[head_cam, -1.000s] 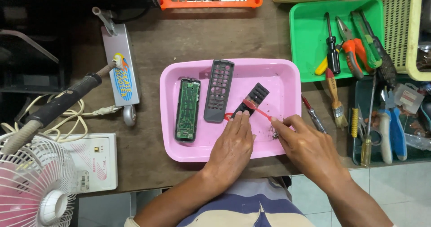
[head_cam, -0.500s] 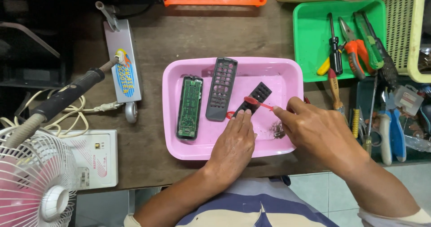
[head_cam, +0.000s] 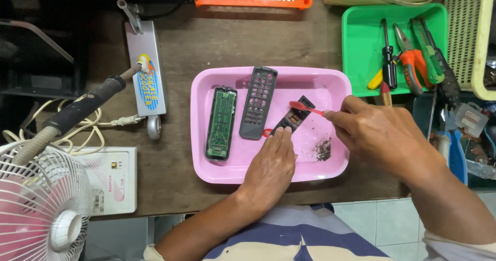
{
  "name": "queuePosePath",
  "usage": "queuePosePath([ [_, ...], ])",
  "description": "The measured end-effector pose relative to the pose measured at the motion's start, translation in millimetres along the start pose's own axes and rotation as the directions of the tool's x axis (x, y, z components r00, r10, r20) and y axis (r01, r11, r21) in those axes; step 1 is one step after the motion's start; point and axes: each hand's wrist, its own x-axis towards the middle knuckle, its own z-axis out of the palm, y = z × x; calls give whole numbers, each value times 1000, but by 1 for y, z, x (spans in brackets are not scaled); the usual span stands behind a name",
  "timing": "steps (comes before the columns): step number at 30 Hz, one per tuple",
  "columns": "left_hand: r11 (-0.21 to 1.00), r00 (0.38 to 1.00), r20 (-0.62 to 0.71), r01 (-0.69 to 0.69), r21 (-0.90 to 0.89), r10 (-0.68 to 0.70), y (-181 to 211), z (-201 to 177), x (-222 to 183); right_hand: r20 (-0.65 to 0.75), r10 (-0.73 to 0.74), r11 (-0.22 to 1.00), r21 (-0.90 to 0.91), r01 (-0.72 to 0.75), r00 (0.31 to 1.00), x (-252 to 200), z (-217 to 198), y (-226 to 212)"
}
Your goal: Cleaning a rubber button pad from a remote control using brushes and cleaning solution on a repair bench.
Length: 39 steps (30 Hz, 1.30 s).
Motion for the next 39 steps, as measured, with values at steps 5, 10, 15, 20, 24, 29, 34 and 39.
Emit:
queuePosePath([
  [5,999,1000,5,4,-32,-4,0,1,0,122,-21,999,50,15,992,10,-1,2],
  [10,999,1000,-18,1,-35,-1,0,1,-1,-74,-64,996,49,68,995,6,11,16],
  [15,999,1000,-13,1,-35,-2,-1,-1,0,75,-45,998,36,42,996,16,12,17],
  [20,1000,1000,-9,-3,-12,2,-1,-1,0,-26,-143,982,117,145,989,10,11,19],
  [24,1000,1000,-13,-6,-19,6,0,2,0,-36,-199,977,69,201,979,17,25,24],
  [29,1000,1000,-28,3,-20,-3,0,-1,0,-67,-134,987,77,139,989,9,15,24],
  [34,1000,1000,-14,-2,2,2,0,0,1,-116,-235,962,111,248,965,10,28,22],
  [39,999,1000,-3,4,-54,-4,-1,-2,0,-113,-119,992,35,124,986,3,19,18],
])
